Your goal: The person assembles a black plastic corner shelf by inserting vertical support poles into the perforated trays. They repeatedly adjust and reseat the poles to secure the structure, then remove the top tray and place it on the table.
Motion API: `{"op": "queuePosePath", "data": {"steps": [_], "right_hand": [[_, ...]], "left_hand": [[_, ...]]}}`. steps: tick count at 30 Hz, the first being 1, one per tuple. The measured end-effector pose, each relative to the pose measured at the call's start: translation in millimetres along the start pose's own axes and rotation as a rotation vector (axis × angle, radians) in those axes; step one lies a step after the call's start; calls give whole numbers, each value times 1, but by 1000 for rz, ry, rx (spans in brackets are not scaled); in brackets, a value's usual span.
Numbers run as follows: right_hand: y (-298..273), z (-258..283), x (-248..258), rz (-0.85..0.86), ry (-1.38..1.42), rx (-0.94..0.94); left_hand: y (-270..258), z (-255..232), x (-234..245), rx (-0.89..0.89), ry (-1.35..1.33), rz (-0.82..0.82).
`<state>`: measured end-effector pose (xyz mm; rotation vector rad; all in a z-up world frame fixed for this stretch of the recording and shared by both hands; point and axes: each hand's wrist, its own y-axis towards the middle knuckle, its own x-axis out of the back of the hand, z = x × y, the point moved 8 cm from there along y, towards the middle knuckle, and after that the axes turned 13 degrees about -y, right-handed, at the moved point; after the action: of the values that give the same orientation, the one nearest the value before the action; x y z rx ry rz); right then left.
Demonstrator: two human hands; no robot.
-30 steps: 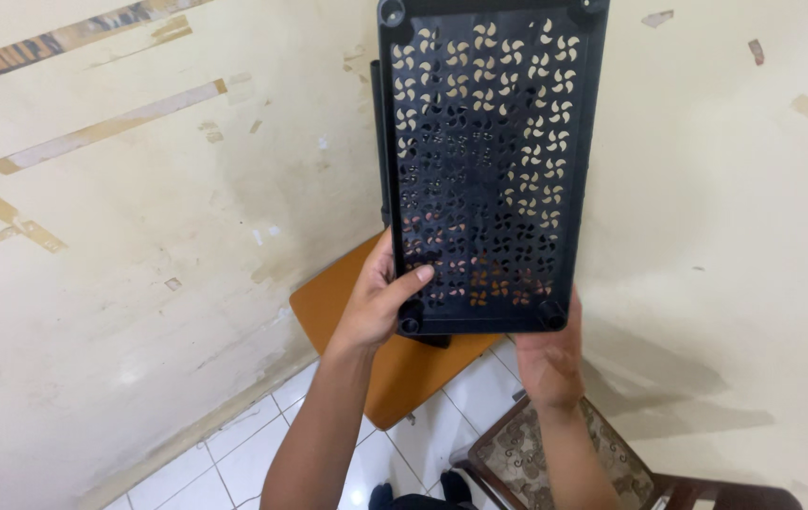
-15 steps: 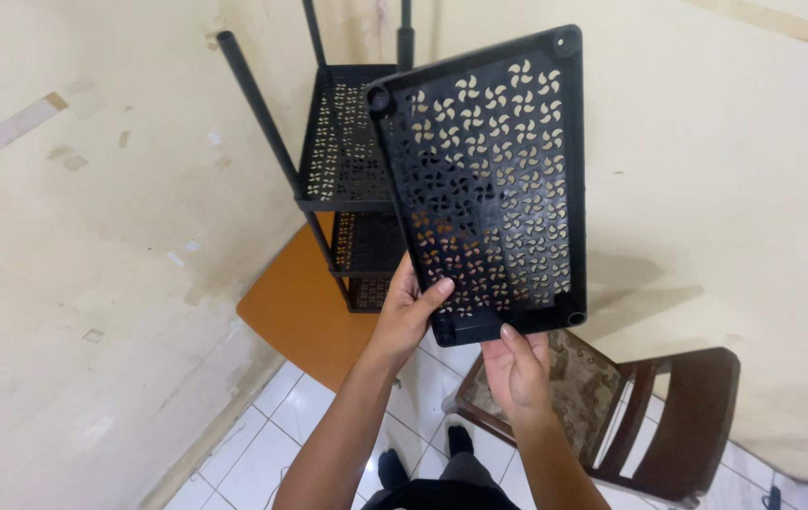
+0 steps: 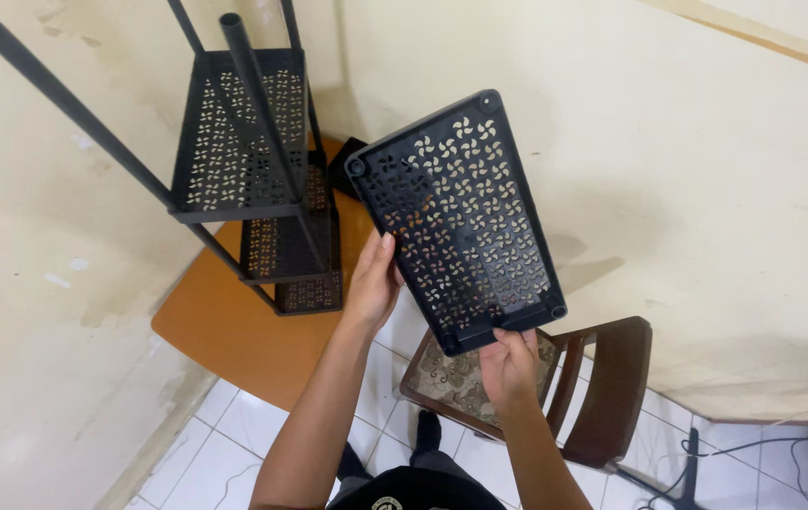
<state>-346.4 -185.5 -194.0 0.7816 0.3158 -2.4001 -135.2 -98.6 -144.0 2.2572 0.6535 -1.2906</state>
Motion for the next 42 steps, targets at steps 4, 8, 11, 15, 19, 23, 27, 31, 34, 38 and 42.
{"op": "queuePosePath", "data": {"steps": [4, 8, 11, 15, 19, 23, 27, 31, 34, 38, 42], "right_hand": [[26, -1, 27, 32, -8, -112], [53, -13, 45, 86, -24, -203], [67, -23, 58, 122, -52, -267], [81, -38, 75, 145, -86, -385], [95, -57, 98, 146, -133, -448], [114, -83, 117, 161, -152, -468], [129, -105, 127, 138, -136, -499], [157, -125, 133, 124, -145, -538], [180, -144, 135, 130, -173, -545], [206, -169, 135, 84, -225, -587], [224, -191, 130, 59, -189, -585]], "left_hand": [[20, 31, 14, -29, 27, -86], [33, 59, 35, -68, -52, -168], [40, 80, 56, -95, -93, -236], [44, 105, 88, -85, -130, -355], [43, 122, 120, -61, -143, -428], [48, 133, 150, -47, -160, -491], [61, 142, 174, -2, -163, -503], [80, 151, 208, 21, -179, -547], [89, 157, 244, 109, -124, -678], [103, 150, 277, 170, -36, -727], [111, 146, 302, 175, -21, -761]]}}
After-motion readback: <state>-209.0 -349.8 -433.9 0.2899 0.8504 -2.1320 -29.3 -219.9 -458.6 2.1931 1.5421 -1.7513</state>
